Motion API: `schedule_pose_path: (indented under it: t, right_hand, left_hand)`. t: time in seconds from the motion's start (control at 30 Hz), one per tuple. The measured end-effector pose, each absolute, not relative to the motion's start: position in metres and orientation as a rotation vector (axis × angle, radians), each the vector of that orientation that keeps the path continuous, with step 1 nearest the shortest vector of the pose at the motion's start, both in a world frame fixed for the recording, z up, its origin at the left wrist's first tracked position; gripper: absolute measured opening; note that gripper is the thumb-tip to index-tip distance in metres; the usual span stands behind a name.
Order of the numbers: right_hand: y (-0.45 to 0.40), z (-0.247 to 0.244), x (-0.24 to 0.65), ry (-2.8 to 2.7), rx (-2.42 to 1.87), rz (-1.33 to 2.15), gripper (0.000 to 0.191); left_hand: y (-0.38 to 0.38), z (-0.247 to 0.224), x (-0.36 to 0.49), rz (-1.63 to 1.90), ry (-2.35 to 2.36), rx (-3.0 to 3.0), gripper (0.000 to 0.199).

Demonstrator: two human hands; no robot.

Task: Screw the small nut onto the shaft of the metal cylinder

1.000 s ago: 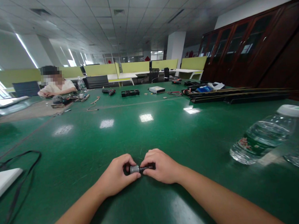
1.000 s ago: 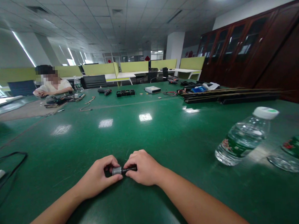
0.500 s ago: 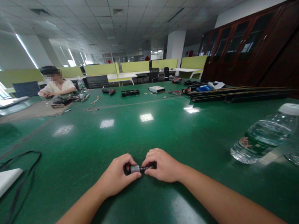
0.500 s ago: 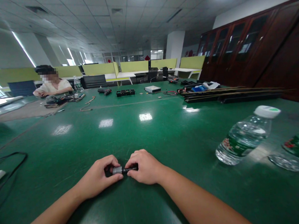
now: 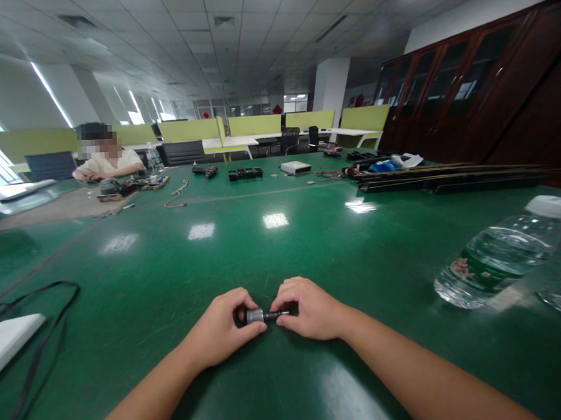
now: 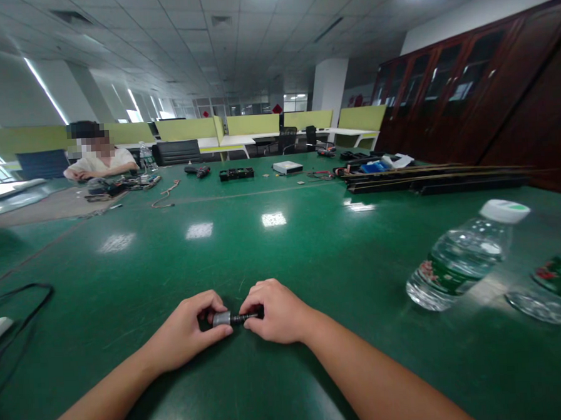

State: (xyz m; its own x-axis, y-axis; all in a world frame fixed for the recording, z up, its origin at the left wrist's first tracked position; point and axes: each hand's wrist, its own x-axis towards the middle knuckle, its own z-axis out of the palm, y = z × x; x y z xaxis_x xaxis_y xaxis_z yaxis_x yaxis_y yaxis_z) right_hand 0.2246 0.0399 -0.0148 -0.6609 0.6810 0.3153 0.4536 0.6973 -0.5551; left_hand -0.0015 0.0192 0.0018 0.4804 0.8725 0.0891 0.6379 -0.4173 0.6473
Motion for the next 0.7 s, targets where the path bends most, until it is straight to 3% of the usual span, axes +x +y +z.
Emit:
schedule_pose_path:
  t: [0.7]
  right_hand:
    - [0.0408, -0.0147, 0.2275, -2.376, -0.928, 0.613, 0.014]
  left_hand:
    - [0.0192, 0.0033, -0.0021, 0.539, 1.276, 2.182, 0.018]
